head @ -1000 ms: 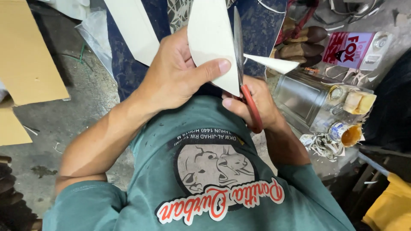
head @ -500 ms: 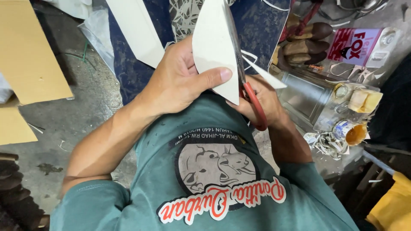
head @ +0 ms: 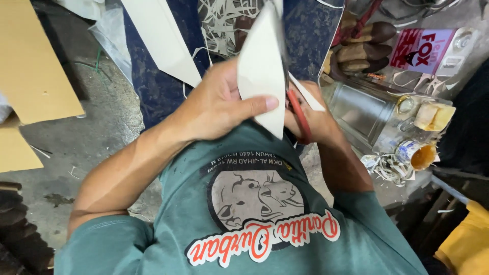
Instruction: Cutting out curved pattern pieces from a white material using scissors in a workshop.
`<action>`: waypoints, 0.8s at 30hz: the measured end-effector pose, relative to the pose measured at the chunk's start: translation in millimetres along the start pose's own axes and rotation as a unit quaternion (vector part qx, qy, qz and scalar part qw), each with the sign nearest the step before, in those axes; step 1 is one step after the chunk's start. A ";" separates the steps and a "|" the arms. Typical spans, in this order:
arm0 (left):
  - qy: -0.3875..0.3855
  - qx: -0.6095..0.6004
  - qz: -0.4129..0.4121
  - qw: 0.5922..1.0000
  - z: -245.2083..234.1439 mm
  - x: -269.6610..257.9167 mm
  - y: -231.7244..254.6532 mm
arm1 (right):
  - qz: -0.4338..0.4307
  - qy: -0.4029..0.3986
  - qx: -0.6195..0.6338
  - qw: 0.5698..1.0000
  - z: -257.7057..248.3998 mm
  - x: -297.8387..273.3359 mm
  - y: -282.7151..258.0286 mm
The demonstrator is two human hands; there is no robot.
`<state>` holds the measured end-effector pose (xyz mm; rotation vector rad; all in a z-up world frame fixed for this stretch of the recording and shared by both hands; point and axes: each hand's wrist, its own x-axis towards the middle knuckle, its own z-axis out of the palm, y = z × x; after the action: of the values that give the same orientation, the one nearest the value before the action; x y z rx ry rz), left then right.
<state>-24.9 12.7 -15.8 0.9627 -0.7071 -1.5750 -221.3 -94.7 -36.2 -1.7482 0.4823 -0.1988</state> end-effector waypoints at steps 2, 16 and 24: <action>-0.010 0.011 -0.006 1.000 0.6 0.5 -3.4 | -0.025 -0.014 0.029 0.999 -0.9 4.1 0.7; 0.144 0.174 -0.104 0.969 9.4 20.9 -14.4 | 0.094 0.156 0.315 0.932 -6.0 -16.1 36.4; 0.029 0.471 0.233 0.850 -20.7 102.2 36.6 | 0.287 0.259 -0.098 0.917 -35.6 -59.3 56.8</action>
<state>4.5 -93.8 -16.8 1.3775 -1.6044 -0.7075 -300.3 -110.7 -75.1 -1.6576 1.4208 -0.1957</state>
